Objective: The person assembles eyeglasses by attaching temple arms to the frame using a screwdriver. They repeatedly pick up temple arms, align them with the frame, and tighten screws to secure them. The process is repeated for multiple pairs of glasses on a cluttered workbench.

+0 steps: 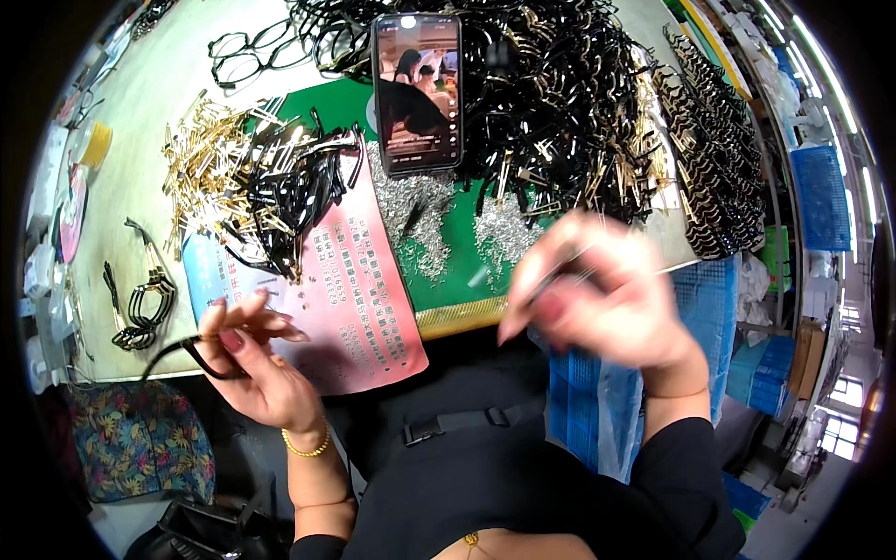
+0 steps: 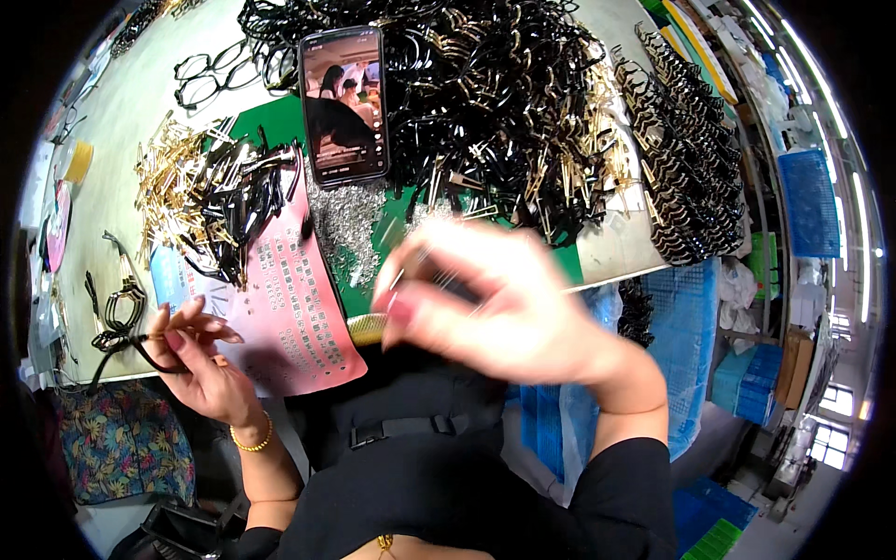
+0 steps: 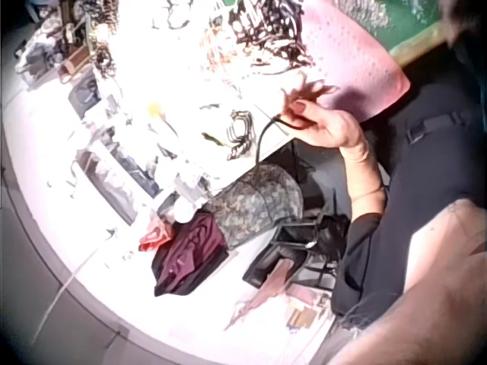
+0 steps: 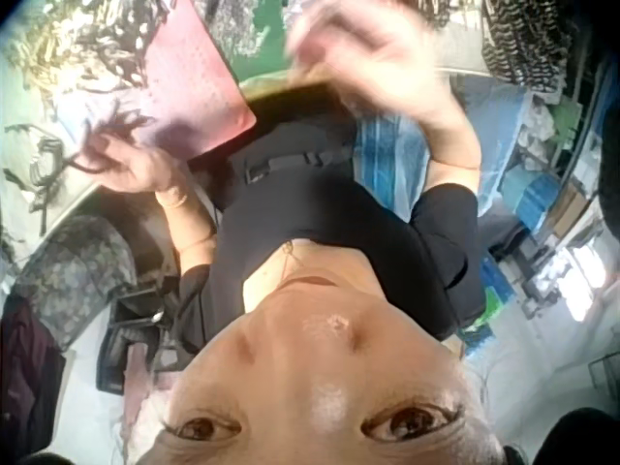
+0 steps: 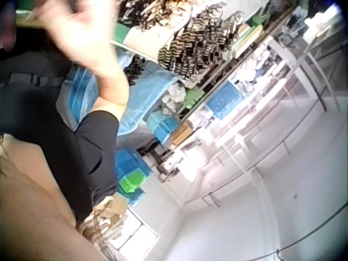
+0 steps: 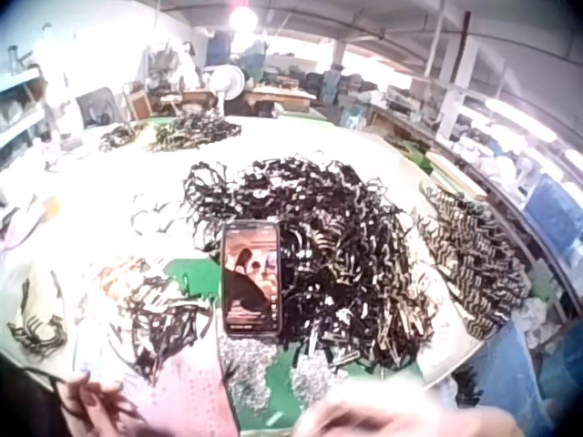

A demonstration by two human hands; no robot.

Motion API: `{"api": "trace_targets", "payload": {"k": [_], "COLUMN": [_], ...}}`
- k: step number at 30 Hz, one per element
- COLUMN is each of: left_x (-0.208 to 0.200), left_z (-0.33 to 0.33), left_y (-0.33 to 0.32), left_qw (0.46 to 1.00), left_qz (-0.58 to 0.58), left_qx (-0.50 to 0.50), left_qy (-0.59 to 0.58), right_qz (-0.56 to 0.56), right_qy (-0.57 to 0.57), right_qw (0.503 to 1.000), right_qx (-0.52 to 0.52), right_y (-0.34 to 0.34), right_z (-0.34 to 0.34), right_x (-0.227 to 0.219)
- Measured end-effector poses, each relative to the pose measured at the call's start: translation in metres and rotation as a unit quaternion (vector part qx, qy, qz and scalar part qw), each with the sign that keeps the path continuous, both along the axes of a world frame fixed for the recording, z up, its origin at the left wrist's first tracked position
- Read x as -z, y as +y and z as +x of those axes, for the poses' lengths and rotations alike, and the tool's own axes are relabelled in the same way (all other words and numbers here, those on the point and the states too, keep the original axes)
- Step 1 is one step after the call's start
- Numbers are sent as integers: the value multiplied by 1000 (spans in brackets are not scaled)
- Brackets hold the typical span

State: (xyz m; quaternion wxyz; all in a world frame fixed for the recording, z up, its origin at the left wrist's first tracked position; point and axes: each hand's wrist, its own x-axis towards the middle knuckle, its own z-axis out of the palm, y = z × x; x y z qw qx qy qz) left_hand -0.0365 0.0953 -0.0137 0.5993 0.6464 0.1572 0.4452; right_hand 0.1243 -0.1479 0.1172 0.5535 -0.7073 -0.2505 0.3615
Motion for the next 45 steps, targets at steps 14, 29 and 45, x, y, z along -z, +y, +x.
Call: {"api": "trace_targets", "payload": {"k": [14, 29, 45], "left_x": [15, 2, -1], "left_z": [33, 18, 29], "left_y": [-14, 3, -4], "left_qw": [913, 979, 912], "left_qz": [258, -79, -65], "left_qx": [209, 110, 273], "left_qy": [238, 149, 298], "right_qz": [-265, -309, -240], "right_qy": [-431, -434, -395], "right_qw": [854, 834, 863], "right_qx": [-123, -147, -202], "right_y": [-9, -2, 11], "right_z": [-37, -29, -27], "right_x": [65, 77, 70]}}
